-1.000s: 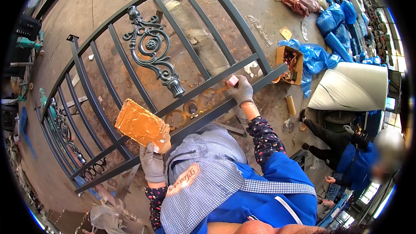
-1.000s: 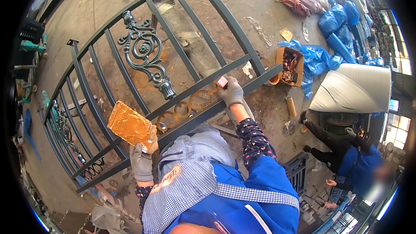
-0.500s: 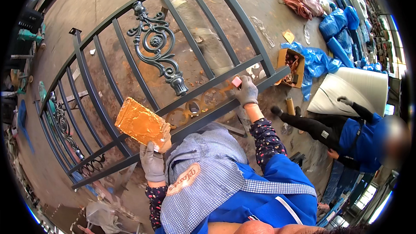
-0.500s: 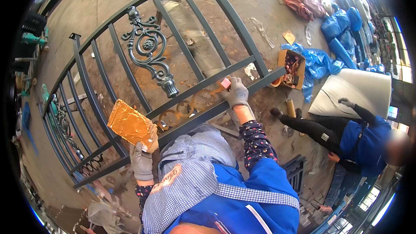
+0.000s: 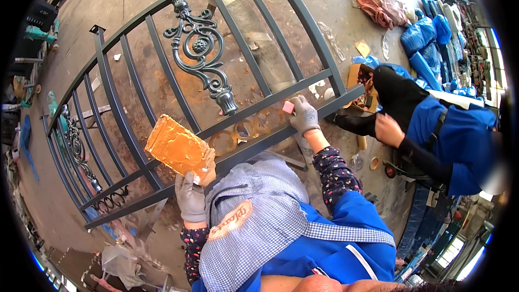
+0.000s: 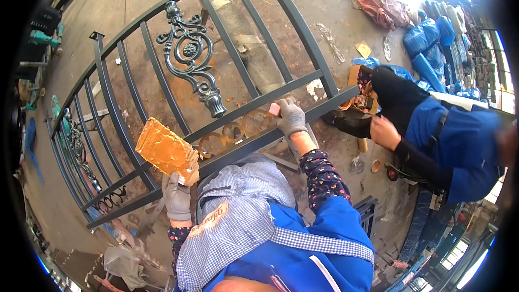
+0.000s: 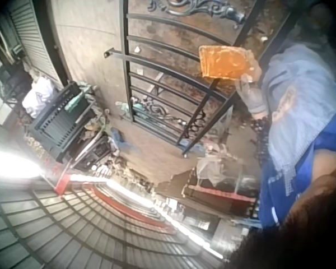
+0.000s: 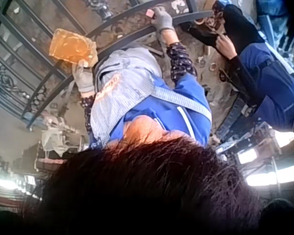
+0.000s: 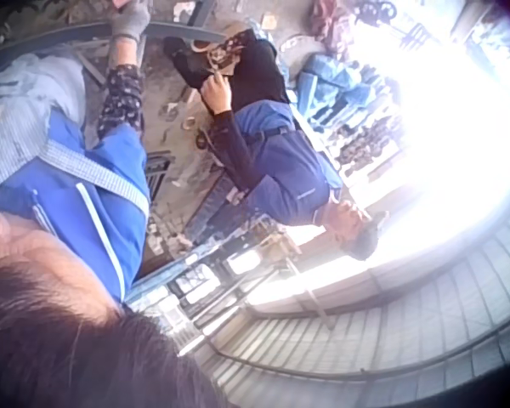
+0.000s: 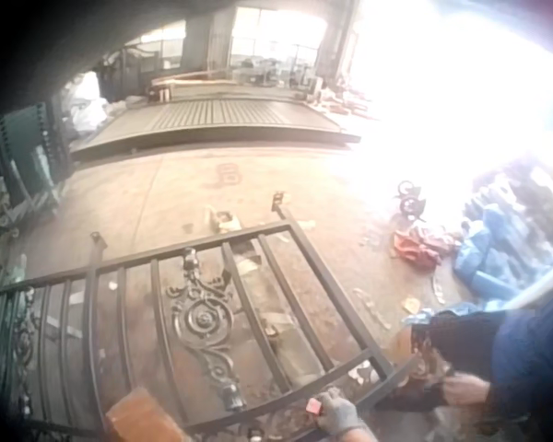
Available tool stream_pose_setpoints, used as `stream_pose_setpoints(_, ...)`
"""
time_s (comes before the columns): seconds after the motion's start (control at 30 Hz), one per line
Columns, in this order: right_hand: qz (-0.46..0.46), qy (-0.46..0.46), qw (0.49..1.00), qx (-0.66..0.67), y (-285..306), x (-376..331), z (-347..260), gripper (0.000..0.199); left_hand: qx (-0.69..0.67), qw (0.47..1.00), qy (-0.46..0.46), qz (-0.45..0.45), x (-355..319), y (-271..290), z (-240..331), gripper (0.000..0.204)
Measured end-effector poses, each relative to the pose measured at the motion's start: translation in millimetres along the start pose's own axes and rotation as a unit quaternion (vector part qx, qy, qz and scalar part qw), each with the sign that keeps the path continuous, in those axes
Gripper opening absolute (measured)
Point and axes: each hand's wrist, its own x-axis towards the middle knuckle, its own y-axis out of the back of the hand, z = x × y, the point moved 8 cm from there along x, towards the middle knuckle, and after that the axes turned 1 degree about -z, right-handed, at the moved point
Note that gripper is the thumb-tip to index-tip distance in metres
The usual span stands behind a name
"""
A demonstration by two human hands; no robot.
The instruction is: The person applies gold leaf to a black metal gate using a pink sponge. They hold a sheet of gold leaf in their left hand and use the sponge in their right hand to press the leaf onto the gate's surface, covering both the straight bars and the ornate scrollwork.
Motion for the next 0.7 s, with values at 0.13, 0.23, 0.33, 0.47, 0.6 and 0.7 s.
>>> stream_pose_setpoints(0.13, -0.031, -0.034, 0.998, -0.031, 3.2, -1.5, 16.0, 0.04, -0.008, 1.0, -0.003, -0.006, -0.3, 7.4, -4.5, 0.033)
stream_pose_setpoints(0.23, -0.028, 0.003, 1.0, 0.009, 9.8, -7.2, 9.2, 0.038, -0.016, 1.0, -0.002, -0.004, -1.0, 6.0, -5.0, 0.034)
stream_pose_setpoints(0.33, -0.079, 0.104, 0.99, 0.059, -1.7, -8.1, -20.0, 0.032, -0.024, 1.0, 0.003, -0.002, -1.1, 5.0, -5.9, 0.034)
stream_pose_setpoints(0.47, -0.15, 0.21, 0.966, 0.025, -17.9, -14.4, -42.5, 0.029, -0.034, 0.999, -0.003, 0.001, -3.6, -6.2, -4.9, 0.035)
stream_pose_setpoints(0.6, -0.179, 0.293, 0.937, -0.062, -19.7, -12.8, -35.3, 0.028, -0.029, 1.0, -0.001, 0.005, -5.9, -4.8, -5.0, 0.037)
stream_pose_setpoints(0.7, -0.171, 0.292, 0.929, -0.149, -8.4, -5.3, -23.0, 0.028, -0.026, 1.0, -0.006, 0.015, -5.7, 9.1, -11.2, 0.037)
